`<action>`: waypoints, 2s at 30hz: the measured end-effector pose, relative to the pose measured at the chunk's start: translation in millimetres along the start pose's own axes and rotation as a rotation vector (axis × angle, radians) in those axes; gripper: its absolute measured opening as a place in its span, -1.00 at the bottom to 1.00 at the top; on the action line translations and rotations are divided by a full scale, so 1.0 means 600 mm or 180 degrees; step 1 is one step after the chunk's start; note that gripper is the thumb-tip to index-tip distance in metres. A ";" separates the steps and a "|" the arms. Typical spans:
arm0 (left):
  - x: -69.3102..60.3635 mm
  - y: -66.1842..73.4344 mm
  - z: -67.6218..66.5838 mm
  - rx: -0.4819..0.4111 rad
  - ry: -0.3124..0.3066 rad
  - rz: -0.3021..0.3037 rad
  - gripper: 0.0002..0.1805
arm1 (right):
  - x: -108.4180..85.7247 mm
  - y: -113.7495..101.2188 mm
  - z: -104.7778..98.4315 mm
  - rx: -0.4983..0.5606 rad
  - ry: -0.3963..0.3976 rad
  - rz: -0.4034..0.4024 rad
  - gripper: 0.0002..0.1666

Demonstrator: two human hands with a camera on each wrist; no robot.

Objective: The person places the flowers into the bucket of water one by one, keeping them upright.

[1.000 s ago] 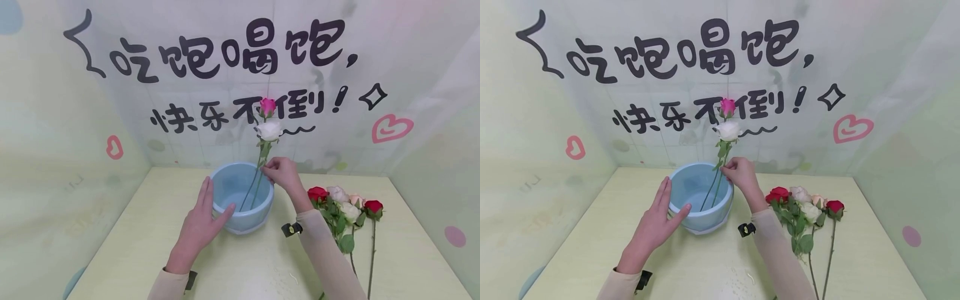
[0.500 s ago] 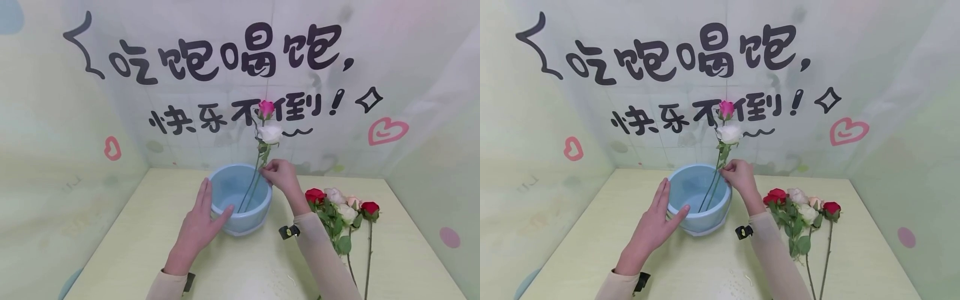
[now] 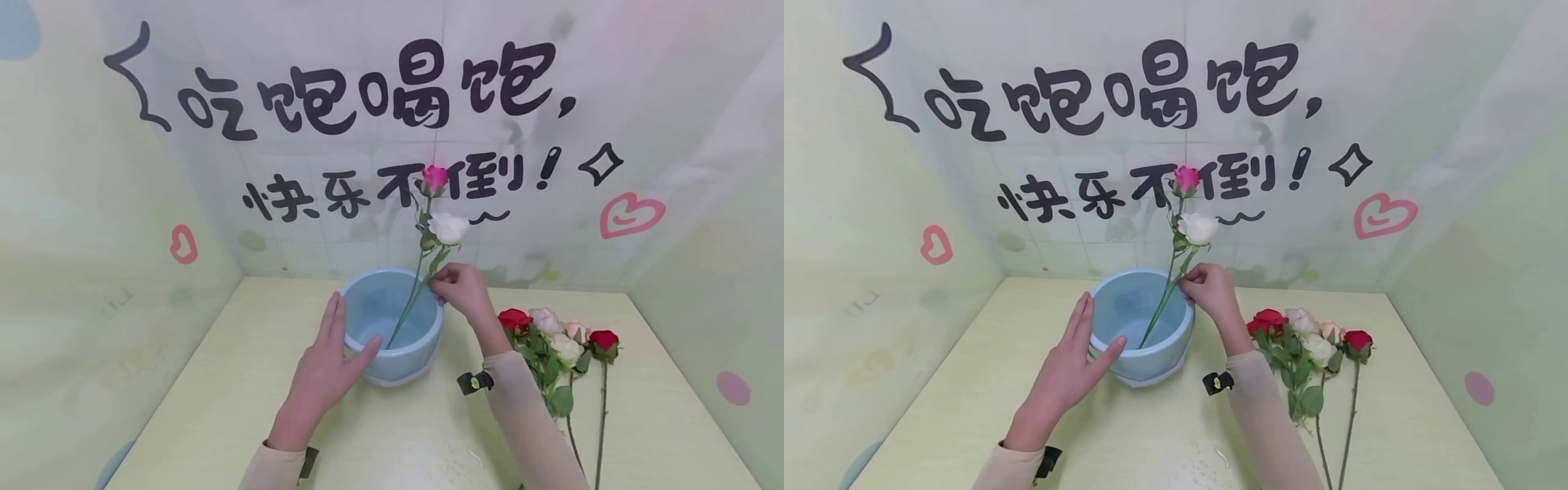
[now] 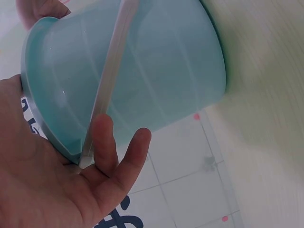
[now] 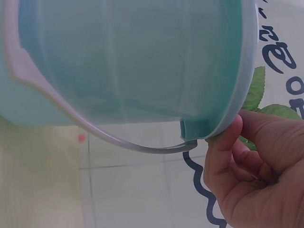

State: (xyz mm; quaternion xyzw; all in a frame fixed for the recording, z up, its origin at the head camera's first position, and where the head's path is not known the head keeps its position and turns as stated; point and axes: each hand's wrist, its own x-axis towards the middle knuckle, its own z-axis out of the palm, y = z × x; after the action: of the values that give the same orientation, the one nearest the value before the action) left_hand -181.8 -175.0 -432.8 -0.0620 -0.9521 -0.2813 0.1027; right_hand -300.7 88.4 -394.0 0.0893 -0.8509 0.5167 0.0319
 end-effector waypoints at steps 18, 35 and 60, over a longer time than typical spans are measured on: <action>0.000 -0.001 0.002 0.0030 0.0025 0.0015 0.18 | -0.010 0.004 -0.004 0.0271 -0.0010 -0.0008 -0.81; 0.001 -0.002 0.002 0.0012 -0.0012 -0.0025 0.18 | -0.031 0.012 -0.005 0.0552 0.0153 -0.0265 -0.81; 0.001 -0.004 0.004 -0.0054 -0.0004 0.0024 0.17 | -0.079 0.035 -0.085 0.0426 0.0271 0.0154 -0.60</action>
State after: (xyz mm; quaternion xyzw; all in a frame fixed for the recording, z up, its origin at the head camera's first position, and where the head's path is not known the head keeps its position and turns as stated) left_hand -183.3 -175.6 -435.4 -0.0667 -0.9495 -0.2890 0.1027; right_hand -259.7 148.7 -395.4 0.0485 -0.8143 0.5763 0.0495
